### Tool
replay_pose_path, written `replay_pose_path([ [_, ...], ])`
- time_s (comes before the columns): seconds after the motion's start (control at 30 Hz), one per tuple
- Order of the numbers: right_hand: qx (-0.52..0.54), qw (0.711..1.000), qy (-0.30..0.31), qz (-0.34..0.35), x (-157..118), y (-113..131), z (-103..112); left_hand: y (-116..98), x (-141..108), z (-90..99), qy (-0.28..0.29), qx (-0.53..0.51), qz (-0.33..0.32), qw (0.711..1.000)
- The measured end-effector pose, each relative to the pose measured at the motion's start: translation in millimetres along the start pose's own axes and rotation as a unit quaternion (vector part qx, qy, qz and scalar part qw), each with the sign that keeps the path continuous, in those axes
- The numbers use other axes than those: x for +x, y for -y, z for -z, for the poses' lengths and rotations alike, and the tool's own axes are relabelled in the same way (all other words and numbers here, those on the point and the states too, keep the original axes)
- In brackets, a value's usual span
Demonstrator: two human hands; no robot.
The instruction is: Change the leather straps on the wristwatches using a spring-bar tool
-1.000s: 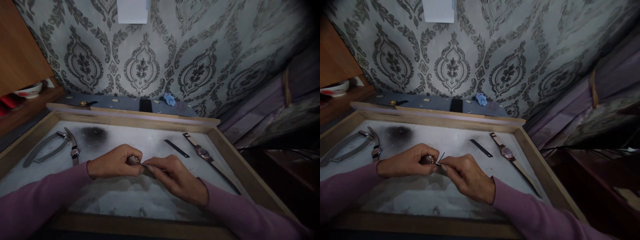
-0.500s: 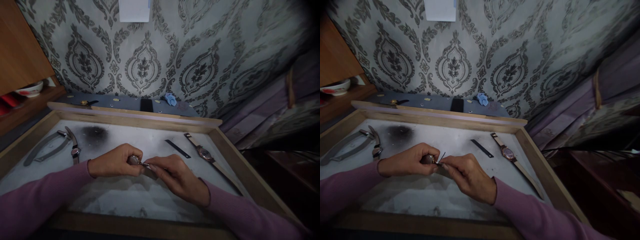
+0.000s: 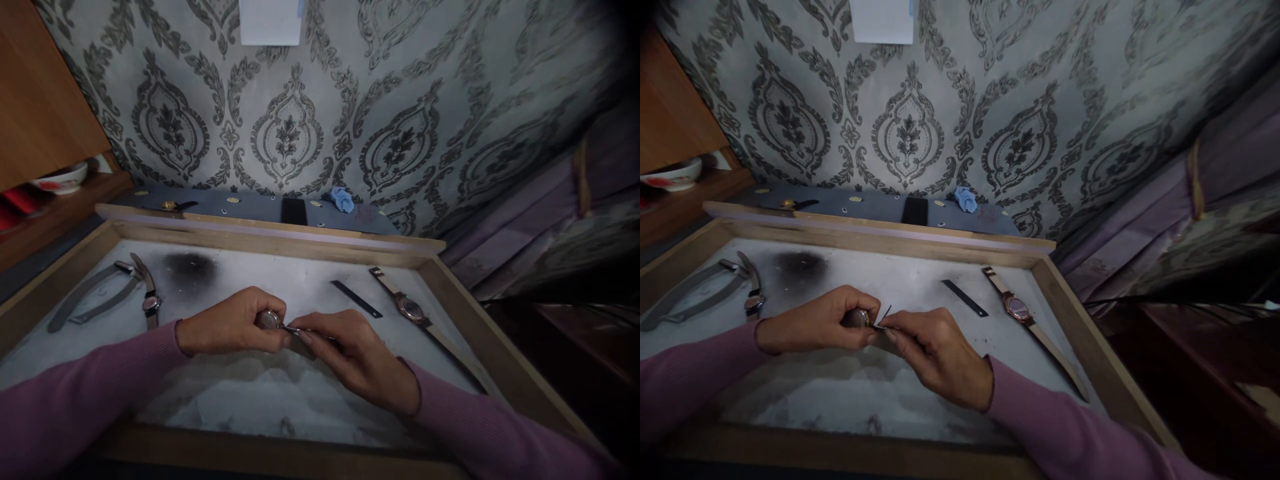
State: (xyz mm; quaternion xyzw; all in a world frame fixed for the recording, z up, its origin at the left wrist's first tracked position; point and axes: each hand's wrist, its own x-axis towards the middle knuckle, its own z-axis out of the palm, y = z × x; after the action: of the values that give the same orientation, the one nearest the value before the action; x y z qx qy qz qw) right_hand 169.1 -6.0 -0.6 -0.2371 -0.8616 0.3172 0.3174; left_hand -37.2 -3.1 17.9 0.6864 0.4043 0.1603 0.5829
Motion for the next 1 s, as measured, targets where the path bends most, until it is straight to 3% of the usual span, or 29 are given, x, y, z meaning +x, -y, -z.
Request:
replay_pose_path([
  [1.0,-0.031,0.999,-0.036,0.02,1.4,2.4,-1.6,0.9,2.7,0.1,-0.012,-0.025,0.005,1.0],
])
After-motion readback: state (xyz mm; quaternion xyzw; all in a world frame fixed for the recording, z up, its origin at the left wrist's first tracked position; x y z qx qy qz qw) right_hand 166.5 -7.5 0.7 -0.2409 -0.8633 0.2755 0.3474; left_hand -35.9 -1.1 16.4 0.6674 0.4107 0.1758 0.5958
